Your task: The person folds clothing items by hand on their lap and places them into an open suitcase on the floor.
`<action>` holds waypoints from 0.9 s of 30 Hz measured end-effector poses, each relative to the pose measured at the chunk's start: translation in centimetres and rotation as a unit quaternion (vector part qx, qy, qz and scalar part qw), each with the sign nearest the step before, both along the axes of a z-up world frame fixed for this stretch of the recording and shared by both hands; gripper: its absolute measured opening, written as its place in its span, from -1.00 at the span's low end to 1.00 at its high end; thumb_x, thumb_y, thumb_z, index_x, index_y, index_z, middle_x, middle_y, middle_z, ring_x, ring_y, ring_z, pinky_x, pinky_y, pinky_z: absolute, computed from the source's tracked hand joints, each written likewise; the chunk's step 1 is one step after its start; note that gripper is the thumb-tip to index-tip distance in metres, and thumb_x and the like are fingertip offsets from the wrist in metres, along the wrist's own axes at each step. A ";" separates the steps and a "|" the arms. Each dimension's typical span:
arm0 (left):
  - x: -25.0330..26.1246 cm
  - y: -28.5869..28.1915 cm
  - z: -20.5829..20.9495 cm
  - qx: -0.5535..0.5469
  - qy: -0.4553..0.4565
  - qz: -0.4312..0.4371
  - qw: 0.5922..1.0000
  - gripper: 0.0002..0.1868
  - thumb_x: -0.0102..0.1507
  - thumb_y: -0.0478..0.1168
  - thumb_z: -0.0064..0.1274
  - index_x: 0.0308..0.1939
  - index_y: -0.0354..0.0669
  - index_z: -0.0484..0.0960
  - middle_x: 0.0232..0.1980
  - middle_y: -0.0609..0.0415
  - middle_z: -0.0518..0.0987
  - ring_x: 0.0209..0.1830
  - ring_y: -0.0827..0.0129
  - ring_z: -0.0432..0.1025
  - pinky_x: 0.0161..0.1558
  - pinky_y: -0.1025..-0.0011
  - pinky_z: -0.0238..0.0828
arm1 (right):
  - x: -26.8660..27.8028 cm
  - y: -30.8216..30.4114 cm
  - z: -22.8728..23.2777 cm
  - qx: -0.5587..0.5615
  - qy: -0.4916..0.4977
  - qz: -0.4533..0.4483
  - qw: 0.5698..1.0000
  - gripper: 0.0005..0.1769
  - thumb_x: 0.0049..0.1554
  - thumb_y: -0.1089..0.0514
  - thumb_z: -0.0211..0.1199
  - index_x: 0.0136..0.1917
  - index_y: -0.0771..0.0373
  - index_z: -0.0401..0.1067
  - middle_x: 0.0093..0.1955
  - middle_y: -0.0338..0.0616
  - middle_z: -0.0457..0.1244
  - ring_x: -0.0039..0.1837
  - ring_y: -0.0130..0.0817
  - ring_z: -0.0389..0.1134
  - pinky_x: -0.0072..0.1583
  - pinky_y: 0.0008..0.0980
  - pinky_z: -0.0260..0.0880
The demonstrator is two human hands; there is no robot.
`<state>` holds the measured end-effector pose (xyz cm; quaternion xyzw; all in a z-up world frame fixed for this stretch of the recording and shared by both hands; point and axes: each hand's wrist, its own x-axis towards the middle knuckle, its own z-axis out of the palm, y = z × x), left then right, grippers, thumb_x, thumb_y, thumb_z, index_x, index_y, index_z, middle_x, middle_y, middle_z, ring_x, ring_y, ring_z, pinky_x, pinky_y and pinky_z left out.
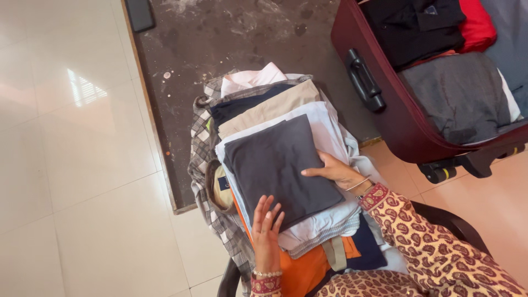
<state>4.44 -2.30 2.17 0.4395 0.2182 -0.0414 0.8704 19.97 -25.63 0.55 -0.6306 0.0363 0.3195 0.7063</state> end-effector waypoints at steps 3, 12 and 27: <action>0.9 -0.2 1.2 -0.025 -0.008 -0.003 1.000 -0.34 0.36 -0.14 -0.13 0.54 -0.17 0.13 0.56 -0.14 0.24 0.46 0.04 0.27 0.39 0.10 0.27 | 0.8 0.8 1.2 -0.006 0.026 0.008 1.000 -0.18 -0.01 0.29 0.40 0.50 0.31 0.23 0.32 -0.10 0.30 0.27 -0.38 0.34 0.26 -0.36 0.40; 6.1 0.2 6.1 -0.280 -0.135 -0.008 0.950 -0.15 0.35 0.19 -0.13 0.61 0.00 -0.06 0.63 -0.13 0.06 0.52 -0.12 0.14 0.44 -0.11 0.11 | 7.1 1.2 18.1 -0.112 -0.228 0.231 0.939 -0.28 0.05 0.40 0.30 0.48 0.25 0.30 0.28 -0.11 0.37 0.19 -0.40 0.43 0.20 -0.43 0.45; -0.4 6.9 -4.0 -0.220 0.088 0.111 0.965 -0.33 0.34 0.17 -0.10 0.39 -0.19 0.40 0.33 -0.03 0.48 0.32 0.17 0.35 0.30 0.08 0.28 | -15.5 3.9 3.8 -0.405 -0.459 0.285 0.738 -0.10 0.03 0.13 0.36 0.58 -0.07 0.08 0.59 -0.05 0.01 0.51 -0.02 0.07 0.40 -0.01 0.14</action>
